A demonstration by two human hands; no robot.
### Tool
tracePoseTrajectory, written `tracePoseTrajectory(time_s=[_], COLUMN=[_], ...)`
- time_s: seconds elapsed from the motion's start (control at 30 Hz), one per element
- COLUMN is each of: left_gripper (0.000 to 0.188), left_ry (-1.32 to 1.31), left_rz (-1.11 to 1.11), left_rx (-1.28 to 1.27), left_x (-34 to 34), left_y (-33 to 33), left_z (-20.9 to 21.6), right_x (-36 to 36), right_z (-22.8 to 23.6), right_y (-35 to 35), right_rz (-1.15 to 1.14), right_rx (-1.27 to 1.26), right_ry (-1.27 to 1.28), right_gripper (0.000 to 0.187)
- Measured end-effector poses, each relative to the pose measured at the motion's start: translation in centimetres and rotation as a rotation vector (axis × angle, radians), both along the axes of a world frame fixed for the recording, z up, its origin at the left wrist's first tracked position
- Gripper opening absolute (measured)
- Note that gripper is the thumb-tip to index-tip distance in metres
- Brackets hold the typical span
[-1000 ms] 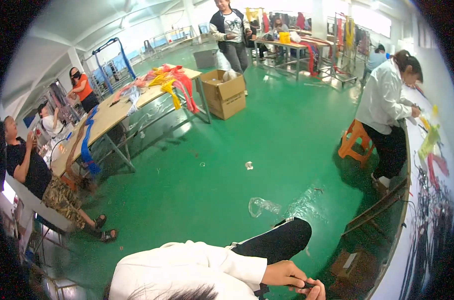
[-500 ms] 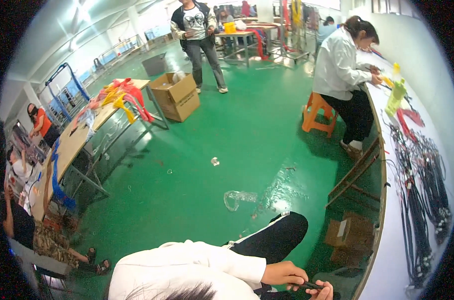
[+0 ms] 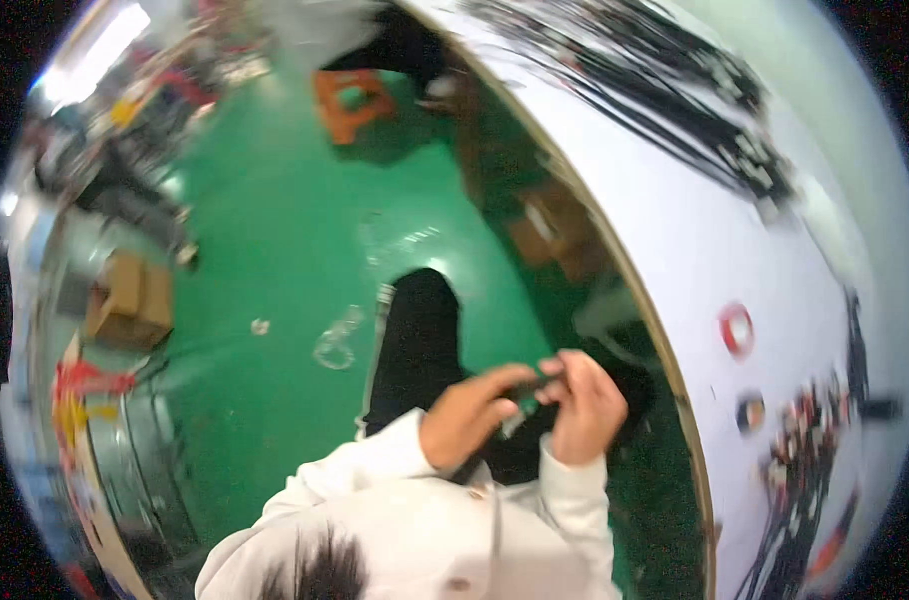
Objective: Wrapping electrical tape around segments and connectors of wire harnesses.
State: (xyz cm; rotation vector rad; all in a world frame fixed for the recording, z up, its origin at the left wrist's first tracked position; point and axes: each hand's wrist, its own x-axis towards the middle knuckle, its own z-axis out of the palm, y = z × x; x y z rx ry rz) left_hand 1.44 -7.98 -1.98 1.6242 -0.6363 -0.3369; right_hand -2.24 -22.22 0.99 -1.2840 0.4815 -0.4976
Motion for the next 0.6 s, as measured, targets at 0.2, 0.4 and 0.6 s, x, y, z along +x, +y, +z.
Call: tracePoseTrajectory(time_s=[0.2, 0.4, 0.6], left_gripper=[0.026, 0.025, 0.023], left_ry=[-0.016, -0.205, -0.552], left_rz=[0.021, 0.027, 0.016], left_rx=[0.06, 0.132, 0.215], left_x=[-0.6, -0.5, 0.3], left_y=[-1.3, -2.1, -3.7], left_z=[0.7, 0.9, 1.0], right_x=[-1.1, -1.3, -2.4], right_z=[-0.4, 0.0, -0.7], right_y=[-0.7, -0.8, -1.8], right_rz=[-0.013, -0.068, -0.139], right_rx=[0.176, 0.186, 0.181], right_ry=[-0.085, -0.078, -0.089], right_gripper=[0.022, 0.022, 0.022])
